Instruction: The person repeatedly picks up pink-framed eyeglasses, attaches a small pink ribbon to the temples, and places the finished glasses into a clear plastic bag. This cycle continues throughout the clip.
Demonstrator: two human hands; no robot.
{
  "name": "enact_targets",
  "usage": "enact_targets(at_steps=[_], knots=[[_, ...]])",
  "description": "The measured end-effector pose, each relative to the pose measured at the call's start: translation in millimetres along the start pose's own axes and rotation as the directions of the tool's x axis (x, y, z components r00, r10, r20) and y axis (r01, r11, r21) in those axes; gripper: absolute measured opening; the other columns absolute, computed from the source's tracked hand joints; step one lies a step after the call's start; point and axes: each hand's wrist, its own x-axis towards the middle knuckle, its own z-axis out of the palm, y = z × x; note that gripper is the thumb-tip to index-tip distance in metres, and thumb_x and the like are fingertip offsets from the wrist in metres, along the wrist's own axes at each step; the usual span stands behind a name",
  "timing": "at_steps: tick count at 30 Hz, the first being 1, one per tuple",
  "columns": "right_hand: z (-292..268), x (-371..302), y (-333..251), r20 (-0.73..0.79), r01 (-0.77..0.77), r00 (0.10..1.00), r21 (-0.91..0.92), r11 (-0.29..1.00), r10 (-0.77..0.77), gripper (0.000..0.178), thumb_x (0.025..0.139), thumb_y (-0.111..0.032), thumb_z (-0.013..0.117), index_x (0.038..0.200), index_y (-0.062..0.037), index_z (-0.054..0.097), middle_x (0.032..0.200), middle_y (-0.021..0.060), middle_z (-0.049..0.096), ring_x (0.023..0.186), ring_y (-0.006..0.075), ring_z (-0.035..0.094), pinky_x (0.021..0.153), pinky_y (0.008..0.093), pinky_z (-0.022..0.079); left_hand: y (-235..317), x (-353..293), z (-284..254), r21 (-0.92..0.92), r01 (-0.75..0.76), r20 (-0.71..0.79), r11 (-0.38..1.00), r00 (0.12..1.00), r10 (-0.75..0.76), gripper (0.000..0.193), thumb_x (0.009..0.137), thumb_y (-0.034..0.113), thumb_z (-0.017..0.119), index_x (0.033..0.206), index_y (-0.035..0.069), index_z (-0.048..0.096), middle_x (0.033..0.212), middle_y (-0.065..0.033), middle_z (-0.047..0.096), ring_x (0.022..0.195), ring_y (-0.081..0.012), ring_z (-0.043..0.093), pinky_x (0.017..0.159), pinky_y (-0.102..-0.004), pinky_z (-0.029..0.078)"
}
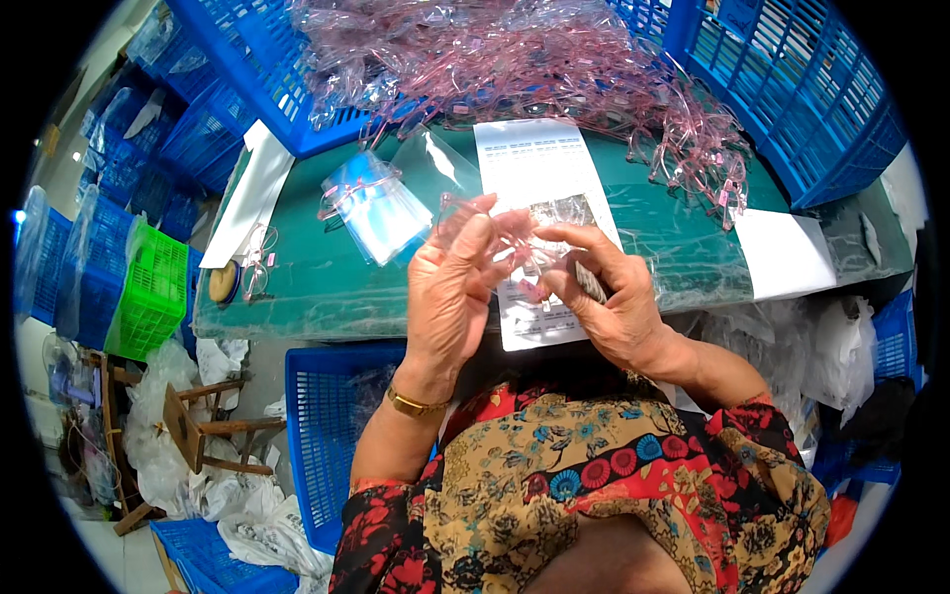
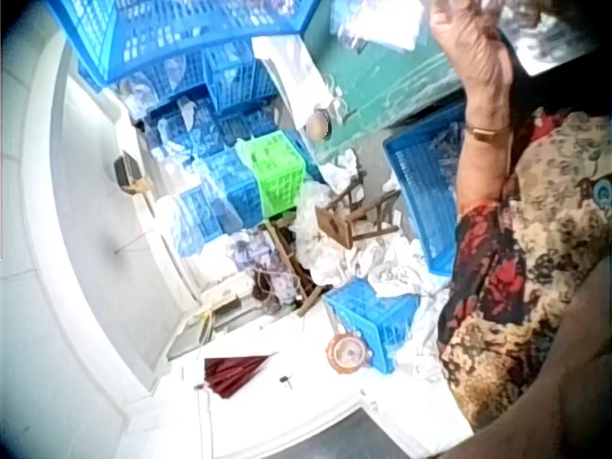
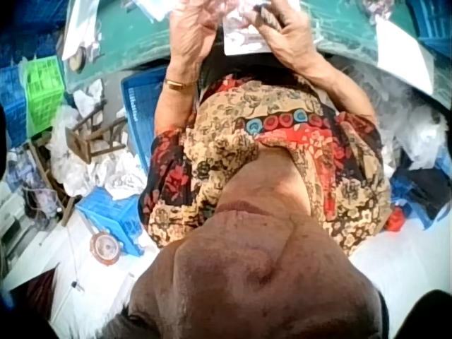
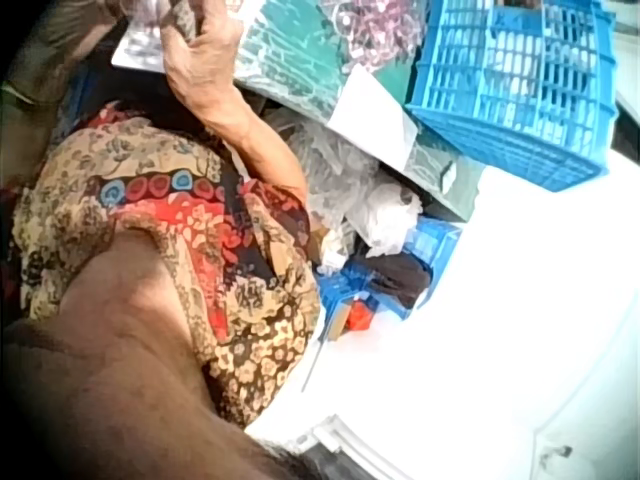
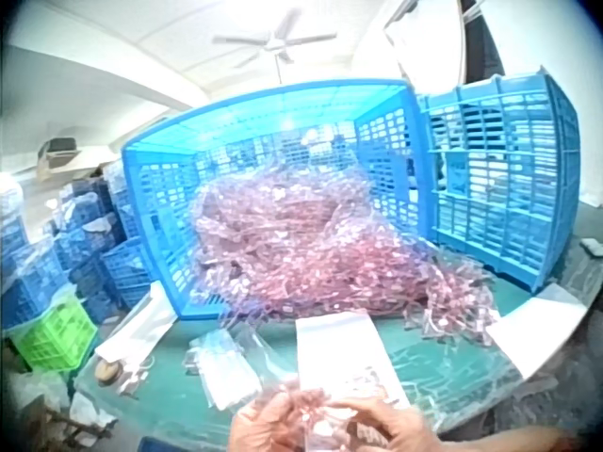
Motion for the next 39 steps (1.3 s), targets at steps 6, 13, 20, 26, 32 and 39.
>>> enact_targets(at_steps=[6,13,20,26,32,39], knots=[[-15,-4,6,0.135,0.271,0.956,-0.063,0.961,-0.261,0.065,0.070,0.003,0.072,0.130,-0.0077,0.048,0.078,0.0081,0.065,0.064,0.0143,0.063,0.057,0.0254,0.048,0,-6,-2,-0.018,0.072,0.014,0.997,0.997,-0.071,0.031,0.092,0.019,0.060,0.114,-0.003,0.056,0.099,-0.0170,0.066,0.089,-0.0223,0.067,0.075,-0.0329,0.057],[-28,7,17,0.178,0.574,0.797,-0.520,0.633,-0.577,0.071,0.064,-0.024,0.079,0.129,-0.0102,0.053,0.087,0.0041,0.064,0.061,0.0189,0.061,0.049,0.0288,0.048,-15,-10,5,-0.075,0.136,0.076,0.988,0.989,-0.130,0.026,0.093,0.016,0.059,0.110,-0.003,0.058,0.096,-0.0161,0.067,0.088,-0.0223,0.067,0.071,-0.0295,0.057],[-22,3,15,0.173,0.528,0.847,-0.391,0.754,-0.503,0.064,0.066,-0.001,0.071,0.127,-0.0054,0.054,0.085,0.0074,0.066,0.064,0.0237,0.063,0.055,0.0323,0.050,-18,-19,10,-0.003,0.135,0.117,0.991,0.984,-0.133,0.027,0.093,0.014,0.058,0.115,-0.002,0.057,0.104,-0.0098,0.064,0.091,-0.0155,0.063,0.077,-0.0276,0.054],[-10,-5,-7,0.160,0.186,0.971,-0.023,0.982,-0.180,0.048,0.073,0.016,0.051,0.114,-0.0050,0.064,0.081,0.0123,0.066,0.069,0.0195,0.063,0.064,0.0288,0.049,-4,-4,0,0.006,-0.188,-0.084,0.982,0.979,0.188,0.041,0.093,0.028,0.056,0.123,0.000,0.052,0.130,-0.0131,0.046,0.120,-0.0233,0.047,0.104,-0.0418,0.039],[-3,-5,-11,0.303,0.129,0.940,0.100,0.987,-0.154,0.049,0.073,0.013,0.055,0.117,-0.0067,0.062,0.091,0.0137,0.068,0.075,0.0212,0.065,0.068,0.0268,0.049,7,6,-17,-0.263,-0.153,-0.205,0.953,0.974,0.100,0.018,0.093,0.022,0.059,0.099,0.005,0.059,0.092,-0.0035,0.060,0.087,-0.0151,0.058,0.083,-0.0309,0.049],[8,1,-2,0.436,0.227,0.865,0.104,0.968,-0.250,0.048,0.073,0.004,0.062,0.120,-0.0077,0.059,0.095,0.0158,0.067,0.082,0.0302,0.067,0.073,0.0328,0.053,20,-2,-25,-0.453,-0.097,-0.137,0.886,0.990,0.038,0.013,0.096,0.014,0.053,0.101,0.003,0.055,0.077,-0.0029,0.047,0.064,-0.0106,0.040,0.055,-0.0241,0.039]])
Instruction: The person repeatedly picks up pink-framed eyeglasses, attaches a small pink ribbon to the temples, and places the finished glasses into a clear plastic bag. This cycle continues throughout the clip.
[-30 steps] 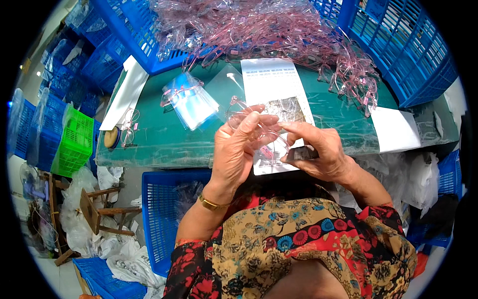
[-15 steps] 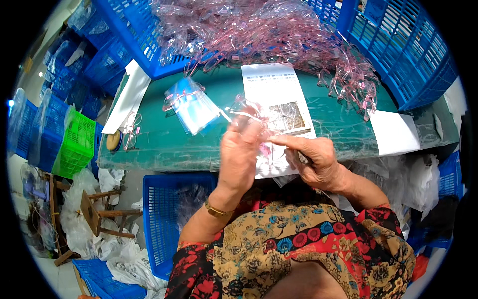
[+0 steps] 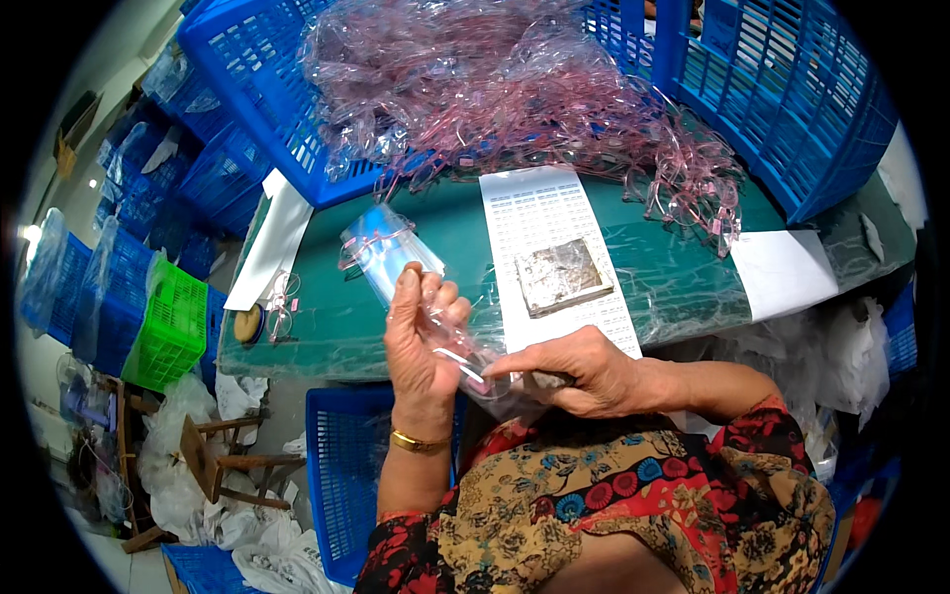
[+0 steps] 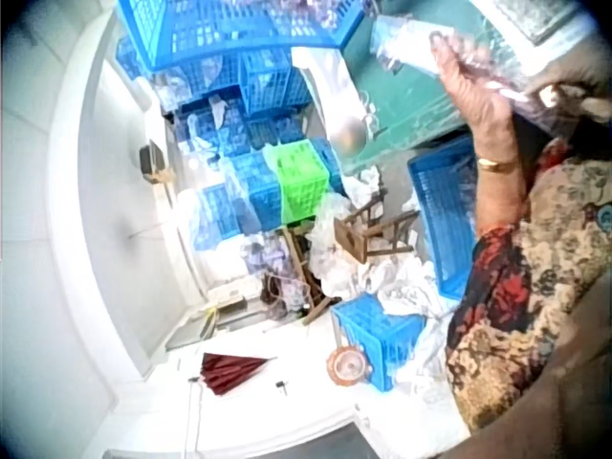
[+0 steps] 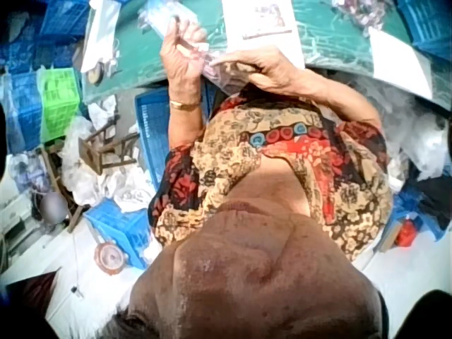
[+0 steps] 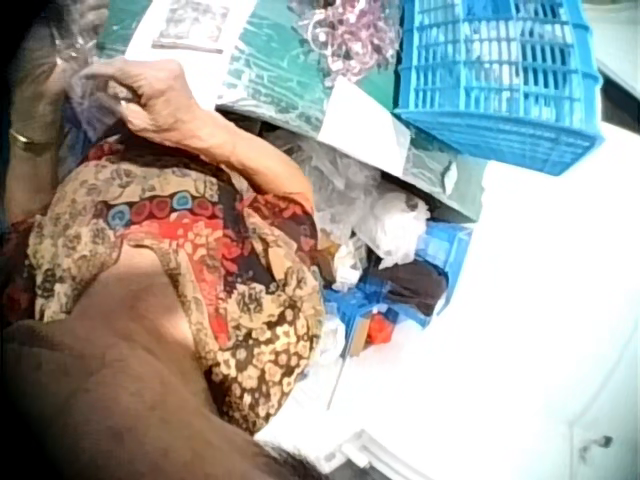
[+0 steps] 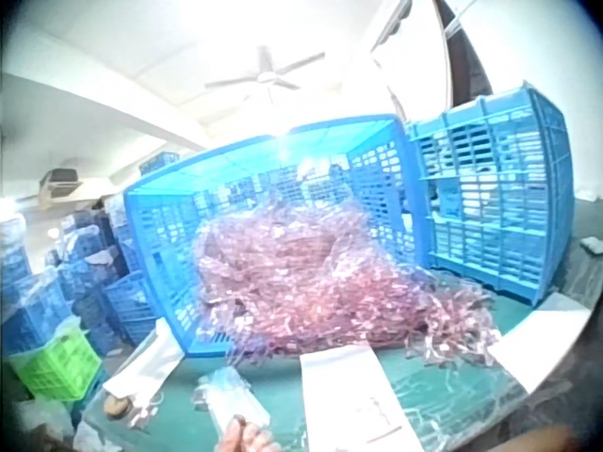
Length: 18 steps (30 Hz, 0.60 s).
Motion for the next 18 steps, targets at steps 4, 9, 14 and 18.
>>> enact_targets(at_steps=[4,9,14,18], knots=[[-9,7,-11,0.119,0.014,0.993,0.017,1.000,-0.016,0.042,0.078,-0.009,0.070,0.118,-0.0088,0.058,0.087,0.0154,0.067,0.074,0.0296,0.067,0.065,0.0330,0.052,49,-15,-27,0.113,-0.125,0.035,0.986,0.992,0.121,0.017,0.095,0.011,0.053,0.110,0.002,0.053,0.079,-0.0017,0.046,0.063,-0.0095,0.039,0.051,-0.0217,0.035],[-38,6,1,0.083,0.007,0.997,-0.089,0.996,0.001,0.031,0.083,-0.020,0.069,0.109,-0.0068,0.062,0.075,0.0121,0.066,0.064,0.0216,0.065,0.058,0.0328,0.049,147,-81,-68,0.938,0.174,-0.238,0.300,0.952,0.192,0.037,0.085,0.020,0.067,0.112,0.000,0.053,0.093,-0.0061,0.053,0.069,-0.0115,0.052,0.058,-0.0253,0.045],[-84,37,16,-0.023,-0.331,0.942,-0.219,0.918,0.334,0.043,0.094,-0.041,0.051,0.083,-0.0027,0.069,0.068,0.0083,0.065,0.059,0.0129,0.057,0.053,0.0307,0.044,205,-107,-109,0.766,0.256,-0.038,-0.590,0.933,0.357,0.049,0.083,0.033,0.069,0.116,0.000,0.057,0.110,-0.0118,0.055,0.082,-0.0192,0.058,0.070,-0.0301,0.047],[-115,62,71,-0.228,-0.323,0.943,-0.442,0.837,0.244,0.051,0.094,-0.044,0.047,0.079,-0.0010,0.070,0.065,0.0161,0.063,0.061,0.0265,0.061,0.058,0.0404,0.046,178,-17,-57,0.977,0.120,-0.064,-0.179,0.955,0.291,0.034,0.089,0.028,0.063,0.103,-0.003,0.062,0.083,-0.0037,0.062,0.072,-0.0094,0.055,0.062,-0.0216,0.042]])
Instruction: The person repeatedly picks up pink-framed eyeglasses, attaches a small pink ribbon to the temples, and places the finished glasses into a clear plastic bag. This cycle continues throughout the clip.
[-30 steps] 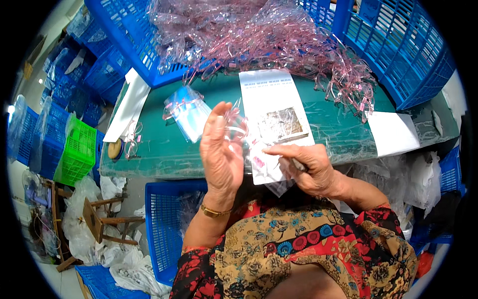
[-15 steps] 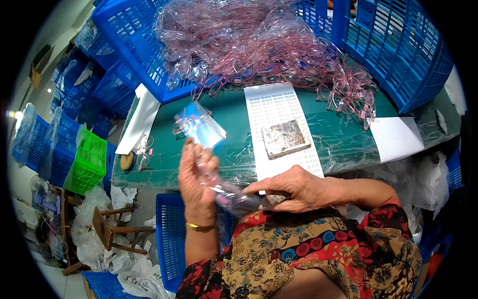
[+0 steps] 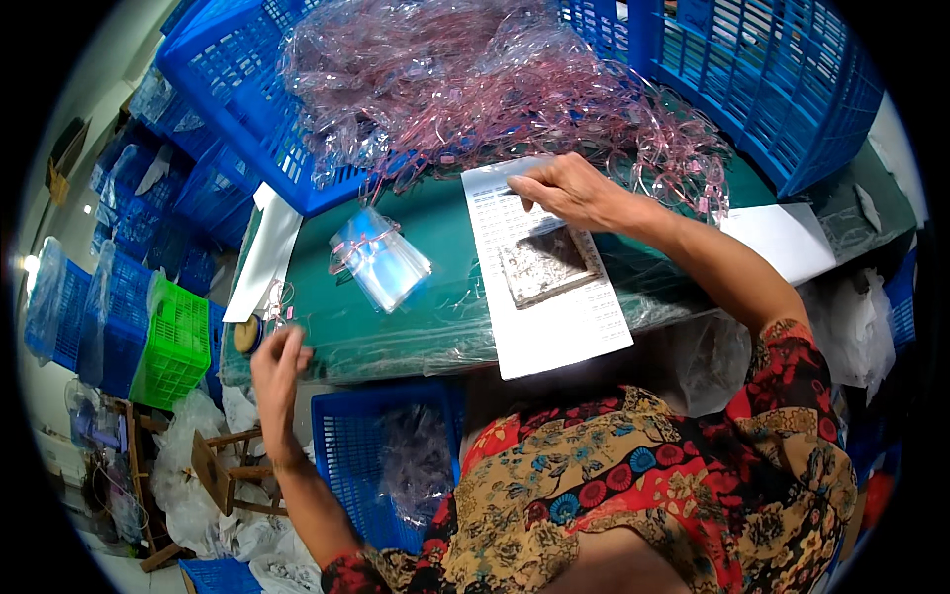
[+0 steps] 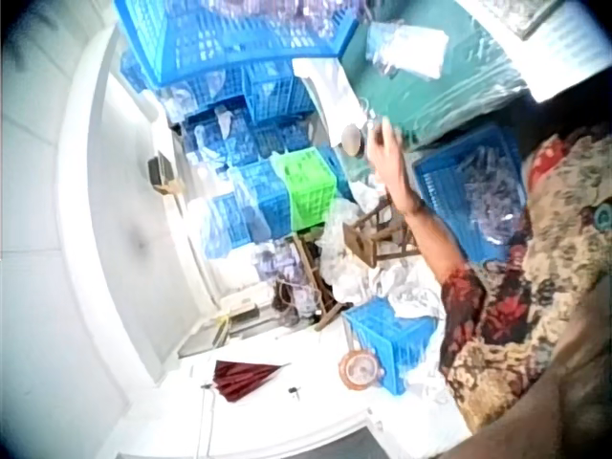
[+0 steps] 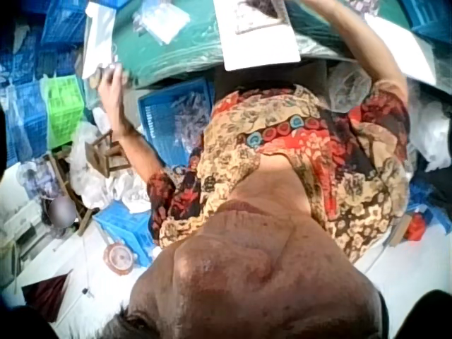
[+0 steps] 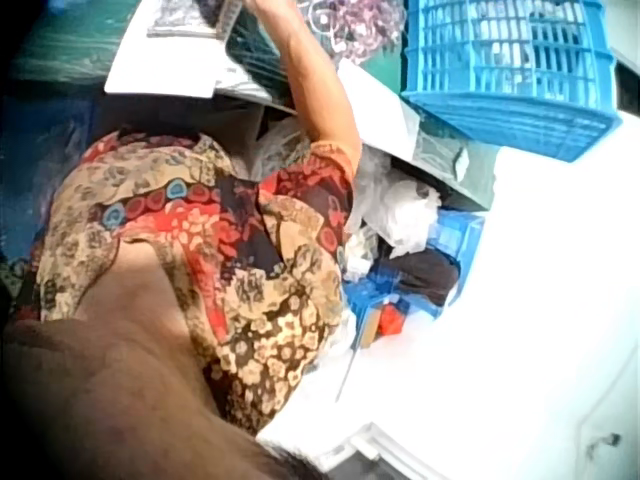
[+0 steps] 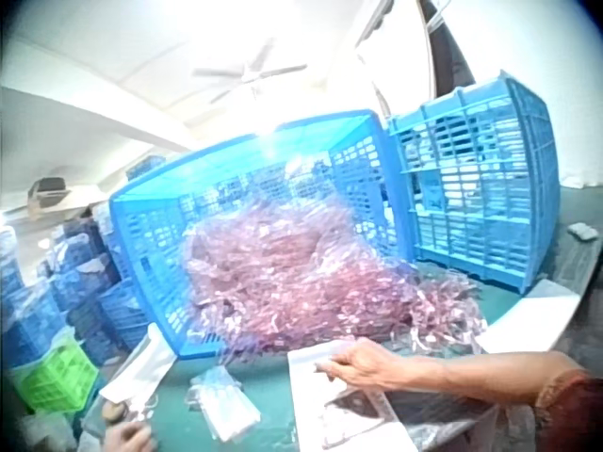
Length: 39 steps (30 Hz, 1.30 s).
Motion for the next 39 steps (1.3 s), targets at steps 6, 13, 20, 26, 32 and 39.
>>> enact_targets(at_steps=[6,13,20,26,32,39], knots=[[13,34,35,-0.017,-0.162,0.987,-0.250,0.955,0.163,0.044,0.088,-0.043,0.054,0.087,-0.0025,0.071,0.073,0.0184,0.066,0.068,0.0339,0.064,0.066,0.0436,0.050,17,162,94,0.196,-0.465,-0.049,0.863,0.875,0.483,0.040,0.084,0.034,0.065,0.095,-0.005,0.065,0.082,-0.0134,0.066,0.072,-0.0231,0.062,0.065,-0.0339,0.046],[27,45,36,-0.073,-0.099,0.995,-0.492,0.865,0.073,0.038,0.084,-0.037,0.057,0.075,-0.0023,0.069,0.068,0.0223,0.064,0.069,0.0386,0.065,0.064,0.0466,0.052,35,240,144,0.487,-0.356,0.108,0.798,0.931,0.350,0.041,0.074,0.039,0.066,0.082,-0.001,0.066,0.077,-0.0184,0.067,0.076,-0.0328,0.064,0.070,-0.0383,0.049],[34,46,27,-0.059,-0.013,0.998,-0.546,0.838,-0.023,0.036,0.087,-0.036,0.057,0.076,-0.0021,0.065,0.061,0.0203,0.060,0.061,0.0370,0.063,0.056,0.0458,0.051,28,251,131,0.309,-0.222,0.174,0.925,0.969,0.175,0.025,0.076,0.027,0.065,0.074,0.003,0.065,0.067,-0.0094,0.064,0.064,-0.0189,0.063,0.059,-0.0303,0.048],[35,46,34,-0.092,0.003,0.994,-0.551,0.835,-0.064,0.035,0.087,-0.036,0.057,0.077,-0.0028,0.065,0.061,0.0191,0.060,0.060,0.0358,0.063,0.054,0.0449,0.050,56,218,109,-0.458,0.133,0.110,0.879,0.990,-0.092,0.030,0.080,0.029,0.069,0.090,0.004,0.056,0.078,-0.0033,0.054,0.071,-0.0182,0.061,0.062,-0.0304,0.054],[38,47,34,-0.078,0.033,0.993,-0.551,0.834,-0.090,0.037,0.087,-0.037,0.057,0.076,-0.0030,0.065,0.061,0.0189,0.060,0.061,0.0354,0.063,0.056,0.0447,0.050,60,209,89,-0.600,0.259,0.334,0.757,0.941,-0.057,0.032,0.080,0.025,0.070,0.096,0.003,0.053,0.093,-0.0101,0.055,0.092,-0.0307,0.064,0.069,-0.0373,0.058],[39,47,26,-0.068,-0.029,0.998,-0.569,0.822,-0.012,0.041,0.084,-0.042,0.059,0.075,-0.0025,0.066,0.061,0.0178,0.061,0.061,0.0338,0.063,0.058,0.0443,0.050,68,198,67,-0.681,0.528,0.574,0.508,0.815,-0.078,0.031,0.078,0.026,0.075,0.089,0.005,0.056,0.080,-0.0100,0.063,0.061,-0.0178,0.064,0.048,-0.0225,0.056]])
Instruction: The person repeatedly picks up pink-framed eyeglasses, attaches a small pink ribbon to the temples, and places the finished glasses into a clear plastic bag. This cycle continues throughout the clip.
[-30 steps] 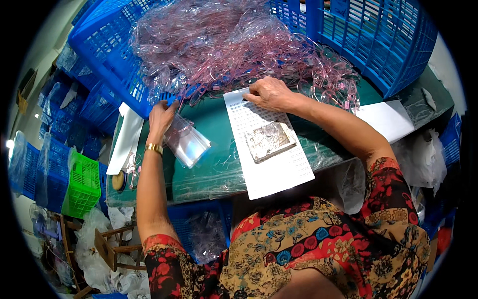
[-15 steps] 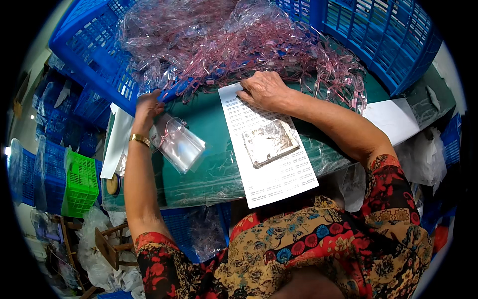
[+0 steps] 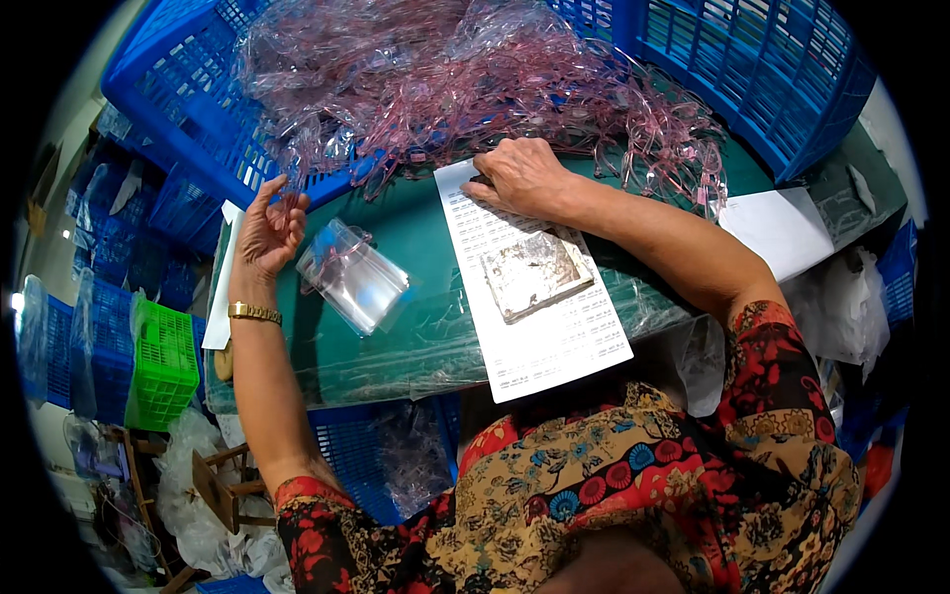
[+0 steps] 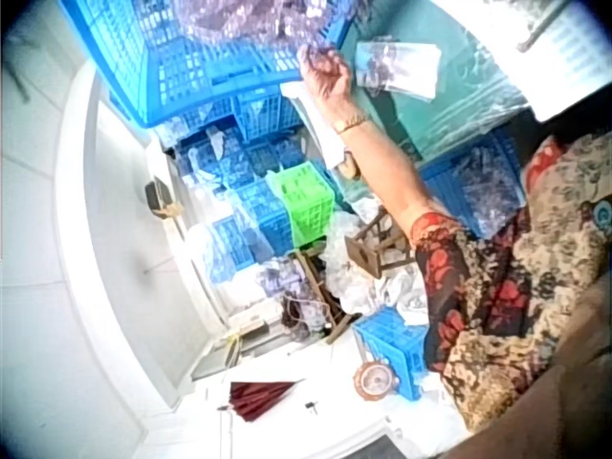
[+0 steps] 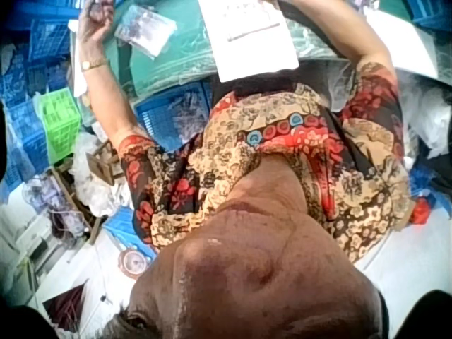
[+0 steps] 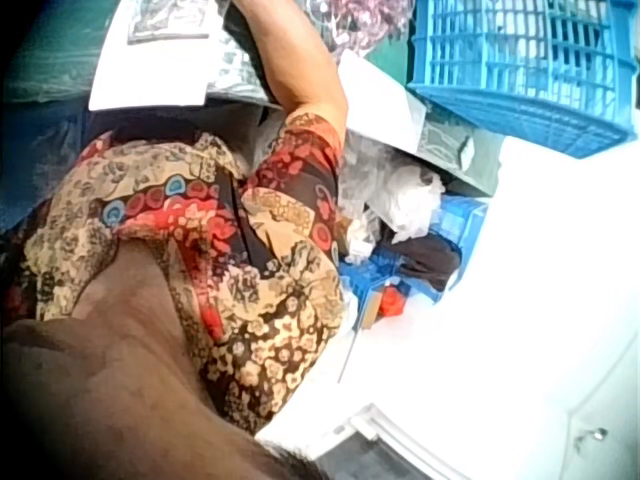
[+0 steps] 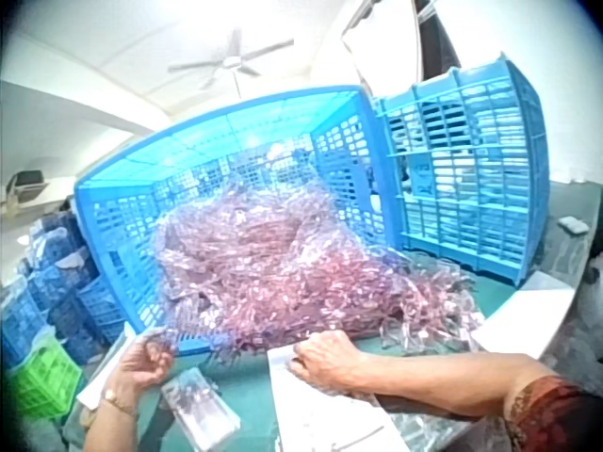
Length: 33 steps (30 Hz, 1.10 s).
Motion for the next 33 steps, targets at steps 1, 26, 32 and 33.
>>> enact_targets(at_steps=[1,26,32,33], knots=[[-1,0,0,0.018,-0.009,1.000,-0.003,1.000,0.009,0.042,0.083,-0.043,0.060,0.077,-0.0024,0.067,0.062,0.0178,0.061,0.061,0.0334,0.064,0.058,0.0442,0.051,0,-3,-1,0.023,-0.012,0.026,1.000,1.000,0.012,0.032,0.077,0.027,0.076,0.089,0.005,0.056,0.079,-0.0098,0.063,0.055,-0.0151,0.063,0.047,-0.0220,0.056],[-47,-23,-44,0.250,-0.109,0.963,0.709,0.697,-0.103,0.058,0.076,-0.059,0.067,0.063,-0.0023,0.067,0.052,0.0067,0.054,0.051,0.0169,0.053,0.046,0.0336,0.039,-98,-67,99,0.438,0.027,0.384,0.898,0.898,-0.214,0.039,0.095,0.033,0.053,0.109,-0.002,0.059,0.089,-0.0058,0.060,0.071,-0.0114,0.059,0.045,-0.0209,0.054],[-60,-33,-64,0.319,-0.159,0.946,0.625,0.765,-0.064,0.049,0.076,-0.051,0.068,0.072,-0.0014,0.071,0.053,0.0116,0.056,0.054,0.0210,0.057,0.052,0.0376,0.044,-118,-76,94,0.314,0.020,0.398,0.949,0.905,-0.150,0.044,0.099,0.030,0.045,0.122,-0.007,0.051,0.087,-0.0102,0.061,0.074,-0.0145,0.058,0.037,-0.0184,0.047],[-60,-34,-64,0.326,-0.166,0.944,0.604,0.779,-0.051,0.049,0.076,-0.051,0.069,0.073,-0.0015,0.071,0.053,0.0117,0.056,0.054,0.0217,0.057,0.052,0.0380,0.044,-119,-76,93,0.314,0.022,0.406,0.949,0.901,-0.156,0.044,0.099,0.029,0.045,0.122,-0.007,0.051,0.087,-0.0100,0.061,0.074,-0.0145,0.058,0.037,-0.0182,0.047]])
